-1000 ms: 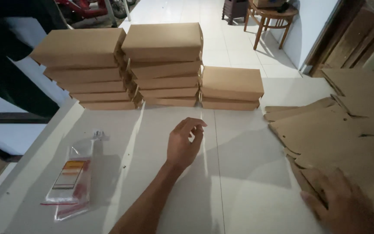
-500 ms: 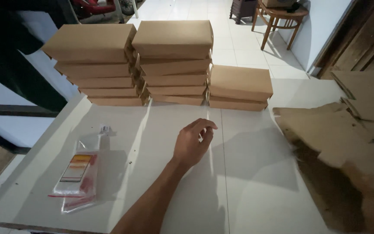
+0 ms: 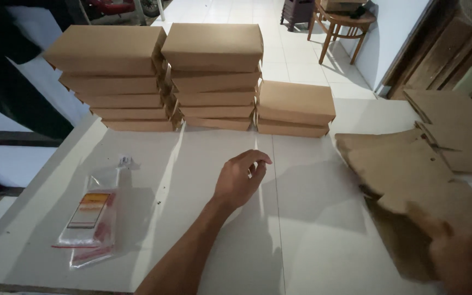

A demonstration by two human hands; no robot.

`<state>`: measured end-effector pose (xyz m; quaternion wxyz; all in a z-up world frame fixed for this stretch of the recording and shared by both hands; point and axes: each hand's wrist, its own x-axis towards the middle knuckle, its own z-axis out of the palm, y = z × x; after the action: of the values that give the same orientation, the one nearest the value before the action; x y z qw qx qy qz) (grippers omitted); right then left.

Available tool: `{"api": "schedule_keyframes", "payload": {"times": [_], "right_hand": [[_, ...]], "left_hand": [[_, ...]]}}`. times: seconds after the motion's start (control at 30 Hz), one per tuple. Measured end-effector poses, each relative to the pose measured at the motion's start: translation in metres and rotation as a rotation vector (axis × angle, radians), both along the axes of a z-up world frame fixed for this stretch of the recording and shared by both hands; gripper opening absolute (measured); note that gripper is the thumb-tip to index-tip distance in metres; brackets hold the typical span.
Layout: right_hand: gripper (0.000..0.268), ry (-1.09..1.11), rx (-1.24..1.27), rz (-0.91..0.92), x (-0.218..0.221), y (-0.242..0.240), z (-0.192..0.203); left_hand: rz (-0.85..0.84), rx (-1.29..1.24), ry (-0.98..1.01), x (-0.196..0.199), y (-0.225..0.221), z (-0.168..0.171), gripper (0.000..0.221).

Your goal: Folding flat cardboard sheets into boxes and stacking them on a table

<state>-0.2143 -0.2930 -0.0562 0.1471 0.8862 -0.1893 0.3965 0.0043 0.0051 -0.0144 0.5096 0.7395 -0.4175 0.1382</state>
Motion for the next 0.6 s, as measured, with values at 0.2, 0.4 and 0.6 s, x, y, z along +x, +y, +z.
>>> {"api": "schedule_keyframes", "payload": {"times": [0.2, 0.4, 0.6], "right_hand": [[0.033, 0.606, 0.249, -0.557, 0.011, 0.067, 0.030], [0.039, 0.508, 0.828, -0.276, 0.013, 0.043, 0.024], [0.040, 0.313, 0.870, -0.036, 0.014, 0.047, 0.046]], "left_hand": [[0.004, 0.083, 0.084, -0.003, 0.002, 0.003, 0.015], [0.010, 0.141, 0.208, -0.003, 0.002, 0.001, 0.015], [0.026, 0.174, 0.238, -0.004, 0.007, 0.006, 0.017]]}}
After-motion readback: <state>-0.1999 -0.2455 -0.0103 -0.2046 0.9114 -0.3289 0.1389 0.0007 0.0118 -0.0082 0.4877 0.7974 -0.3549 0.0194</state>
